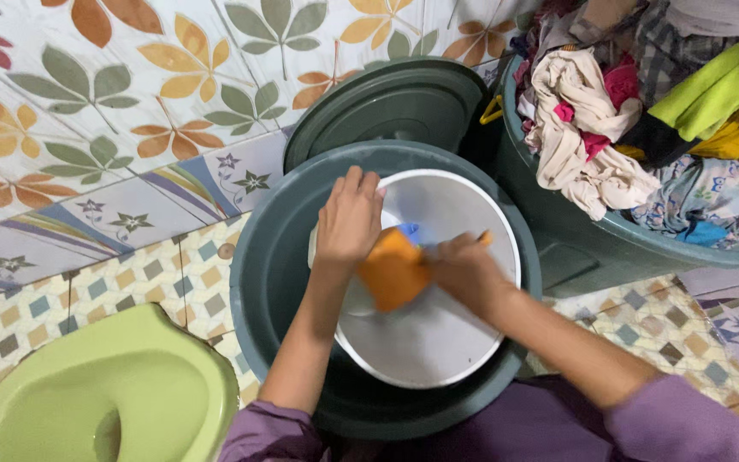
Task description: The person scrubs a tiled floor using a green scrub brush and water from a blue scoop. They repeatedly scoop water from a white bucket and pour it onto the floor, then scrub the wet tiles. The person also moves a large green bin to access the area underneath.
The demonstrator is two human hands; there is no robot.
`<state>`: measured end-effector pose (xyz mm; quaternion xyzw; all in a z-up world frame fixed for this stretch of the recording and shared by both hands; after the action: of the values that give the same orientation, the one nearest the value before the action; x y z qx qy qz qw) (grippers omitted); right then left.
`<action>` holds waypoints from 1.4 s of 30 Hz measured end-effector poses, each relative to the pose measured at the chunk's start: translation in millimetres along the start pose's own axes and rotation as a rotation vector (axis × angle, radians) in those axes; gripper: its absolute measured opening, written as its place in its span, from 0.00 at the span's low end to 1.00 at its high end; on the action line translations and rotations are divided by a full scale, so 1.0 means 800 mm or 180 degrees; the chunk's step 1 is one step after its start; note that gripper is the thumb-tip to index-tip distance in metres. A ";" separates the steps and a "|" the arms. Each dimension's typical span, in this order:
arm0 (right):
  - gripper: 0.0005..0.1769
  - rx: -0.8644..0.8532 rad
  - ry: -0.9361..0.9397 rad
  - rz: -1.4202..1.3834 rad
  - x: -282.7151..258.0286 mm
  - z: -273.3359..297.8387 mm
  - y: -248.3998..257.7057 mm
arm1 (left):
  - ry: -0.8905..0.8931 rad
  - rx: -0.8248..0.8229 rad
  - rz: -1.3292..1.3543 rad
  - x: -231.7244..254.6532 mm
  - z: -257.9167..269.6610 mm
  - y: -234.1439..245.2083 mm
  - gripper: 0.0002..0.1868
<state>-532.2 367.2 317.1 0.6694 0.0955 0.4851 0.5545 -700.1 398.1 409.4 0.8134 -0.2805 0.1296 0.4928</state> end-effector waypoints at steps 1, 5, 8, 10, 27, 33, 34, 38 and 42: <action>0.07 -0.0061 -0.0084 0.0624 0.013 0.015 0.014 | 0.0032 -0.0044 0.0028 -0.002 0.001 -0.002 0.08; 0.34 0.0308 -0.0842 -0.0945 0.076 0.093 0.096 | 0.0050 -0.0101 -0.0141 -0.013 0.000 0.004 0.07; 0.34 -0.0054 -0.1751 -0.1970 0.120 0.125 0.113 | 0.0146 -0.0174 -0.0089 -0.029 0.012 0.012 0.08; 0.20 0.0459 -0.1979 -0.1719 0.137 0.114 0.131 | 0.0158 -0.0080 -0.0085 -0.039 0.021 0.026 0.10; 0.07 -0.0279 -0.0159 -0.2167 0.031 -0.052 0.052 | -0.0732 0.0589 -0.0029 0.007 0.048 0.059 0.06; 0.12 -0.2219 0.0011 -0.4736 -0.121 -0.136 -0.073 | -0.0766 0.0634 -0.0186 0.017 0.052 0.065 0.06; 0.11 -0.2203 -0.0152 -0.4972 -0.138 -0.149 -0.092 | -0.0753 0.0647 -0.0149 0.017 0.051 0.065 0.07; 0.13 -0.1609 -0.1057 -0.5247 -0.187 -0.188 -0.149 | -0.0669 0.0576 -0.0279 0.010 0.046 0.058 0.06; 0.19 -0.1164 -0.1063 -0.3711 -0.193 -0.197 -0.143 | -0.0711 0.0586 -0.0282 0.005 0.044 0.060 0.06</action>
<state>-683.1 408.8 124.7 0.4685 0.2723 0.0008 0.8405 -727.5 349.2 429.5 0.8761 -0.2842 0.0416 0.3871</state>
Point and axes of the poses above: each hand's wrist, its own z-axis away from the middle knuckle, its own y-axis out of the back of the hand, x = y × z, the point moved 7 cm from there along -z, towards the middle knuckle, and after that the axes turned 2 degrees about -x, right-handed, at the moved point
